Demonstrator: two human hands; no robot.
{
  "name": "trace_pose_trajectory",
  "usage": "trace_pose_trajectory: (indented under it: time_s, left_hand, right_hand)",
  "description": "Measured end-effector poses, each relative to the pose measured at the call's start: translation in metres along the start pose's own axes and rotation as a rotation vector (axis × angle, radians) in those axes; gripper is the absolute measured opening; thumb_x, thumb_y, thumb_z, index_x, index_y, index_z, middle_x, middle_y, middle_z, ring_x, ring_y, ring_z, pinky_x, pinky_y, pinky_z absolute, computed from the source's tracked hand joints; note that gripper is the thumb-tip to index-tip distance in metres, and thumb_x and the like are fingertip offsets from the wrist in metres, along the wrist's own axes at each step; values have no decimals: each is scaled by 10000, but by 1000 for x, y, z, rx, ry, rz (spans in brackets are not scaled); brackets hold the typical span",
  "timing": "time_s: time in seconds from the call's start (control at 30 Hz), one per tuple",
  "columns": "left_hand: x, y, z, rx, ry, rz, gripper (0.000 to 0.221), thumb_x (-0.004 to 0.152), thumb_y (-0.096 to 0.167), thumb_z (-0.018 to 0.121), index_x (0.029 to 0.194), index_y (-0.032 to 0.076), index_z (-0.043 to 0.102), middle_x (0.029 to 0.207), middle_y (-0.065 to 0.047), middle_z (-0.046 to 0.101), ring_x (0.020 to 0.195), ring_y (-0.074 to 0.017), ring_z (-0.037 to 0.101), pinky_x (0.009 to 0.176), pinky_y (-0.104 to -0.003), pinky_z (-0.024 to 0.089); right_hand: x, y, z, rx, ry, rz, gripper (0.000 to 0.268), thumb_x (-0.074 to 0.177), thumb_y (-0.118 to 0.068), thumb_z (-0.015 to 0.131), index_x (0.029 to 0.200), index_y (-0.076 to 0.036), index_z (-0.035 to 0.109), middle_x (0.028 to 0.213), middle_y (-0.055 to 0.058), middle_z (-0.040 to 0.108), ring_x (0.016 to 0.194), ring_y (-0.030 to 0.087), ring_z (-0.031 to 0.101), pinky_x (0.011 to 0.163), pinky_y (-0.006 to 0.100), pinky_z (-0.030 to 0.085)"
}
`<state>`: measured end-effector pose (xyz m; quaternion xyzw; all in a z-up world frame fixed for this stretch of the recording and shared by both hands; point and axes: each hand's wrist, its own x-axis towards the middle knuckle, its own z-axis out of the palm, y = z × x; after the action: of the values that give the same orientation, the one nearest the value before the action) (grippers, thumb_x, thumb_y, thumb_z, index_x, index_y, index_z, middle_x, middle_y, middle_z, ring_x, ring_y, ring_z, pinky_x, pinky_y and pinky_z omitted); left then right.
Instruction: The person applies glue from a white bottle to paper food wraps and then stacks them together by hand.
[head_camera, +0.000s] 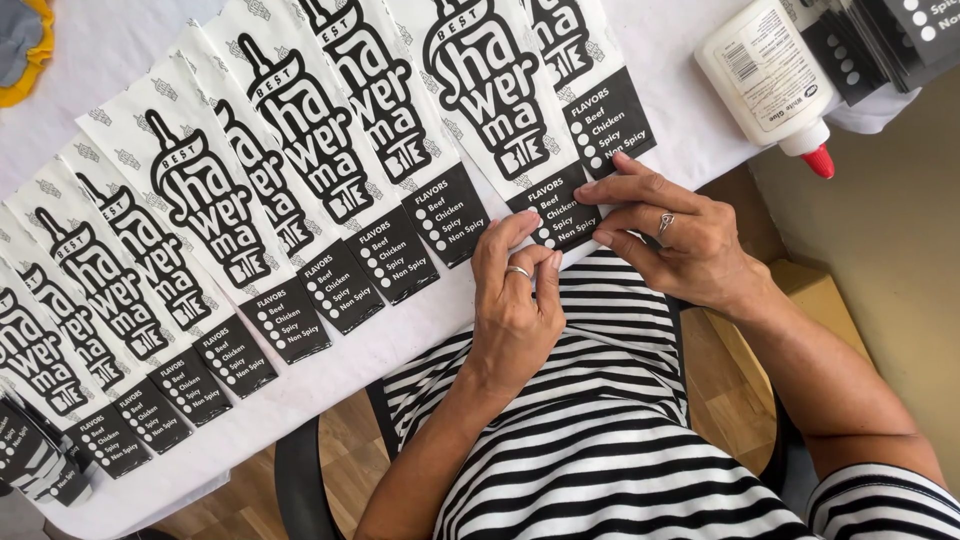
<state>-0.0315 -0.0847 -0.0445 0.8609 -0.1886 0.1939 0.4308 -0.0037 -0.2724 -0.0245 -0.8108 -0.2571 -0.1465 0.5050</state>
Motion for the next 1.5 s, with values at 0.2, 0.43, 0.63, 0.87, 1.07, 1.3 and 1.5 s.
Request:
trace_pose_trajectory:
  time_s: [0.2, 0.43, 0.63, 0.87, 1.07, 1.3, 1.5]
  left_hand:
    - [5, 2, -2, -77, -9, -112, 146, 921, 0, 704, 803, -23, 621, 1191, -155, 600, 1108, -301, 686, 1110, -471, 459]
    - [10, 9, -2, -114, 15, -143, 109, 916, -37, 690, 858, -27, 598, 1194, -175, 581, 1099, -328, 690, 1104, -485, 458]
    - [6, 8, -4, -173, 12, -175, 48, 946, -65, 642, 910, -42, 621, 1184, -156, 584, 1126, -343, 695, 1099, -486, 460]
    - [13, 4, 7, 78, 17, -69, 299, 919, 212, 762, 1005, -41, 627, 1132, -163, 573, 1089, -325, 643, 1093, -500, 442]
    - [10, 11, -4, -43, -59, -119, 139, 978, 53, 639, 1064, -50, 601, 1181, -166, 550, 1153, -343, 622, 1152, -498, 396]
    - [2, 9, 5, 29, -10, -67, 102, 997, 16, 584, 1075, -42, 614, 1263, -181, 546, 1224, -332, 602, 1176, -477, 388]
    - [-6, 14, -13, -11, -177, 77, 295, 919, -236, 493, 1198, -210, 584, 1317, -324, 533, 1300, -400, 531, 1203, -517, 439]
  right_hand:
    - [5, -8, 3, 15, 32, 73, 125, 846, 83, 805, 796, 72, 692, 1091, 212, 747, 1052, 338, 740, 1111, 520, 481]
    - [3, -11, 12, -45, 83, 132, 223, 827, -8, 870, 931, 60, 684, 1070, 193, 729, 1054, 350, 720, 1128, 541, 483]
    - [8, -12, 4, 30, 46, 164, 112, 901, 86, 782, 930, 78, 673, 1053, 207, 727, 1024, 350, 722, 1103, 541, 490]
    - [6, -14, 4, 0, 32, 163, 126, 890, 78, 798, 947, 67, 686, 1064, 199, 730, 1040, 341, 720, 1112, 540, 475]
    - [15, -24, 1, -5, 7, 178, 77, 914, 110, 747, 942, 74, 685, 1068, 199, 730, 1073, 335, 718, 1177, 533, 397]
    - [2, -18, 19, -144, 71, 94, 175, 886, 43, 842, 975, 85, 697, 1103, 213, 740, 1106, 332, 715, 1234, 495, 310]
    - [10, -31, 5, -78, -30, 123, 319, 924, 328, 436, 1000, 109, 656, 1140, 266, 707, 1174, 347, 677, 1283, 562, 405]
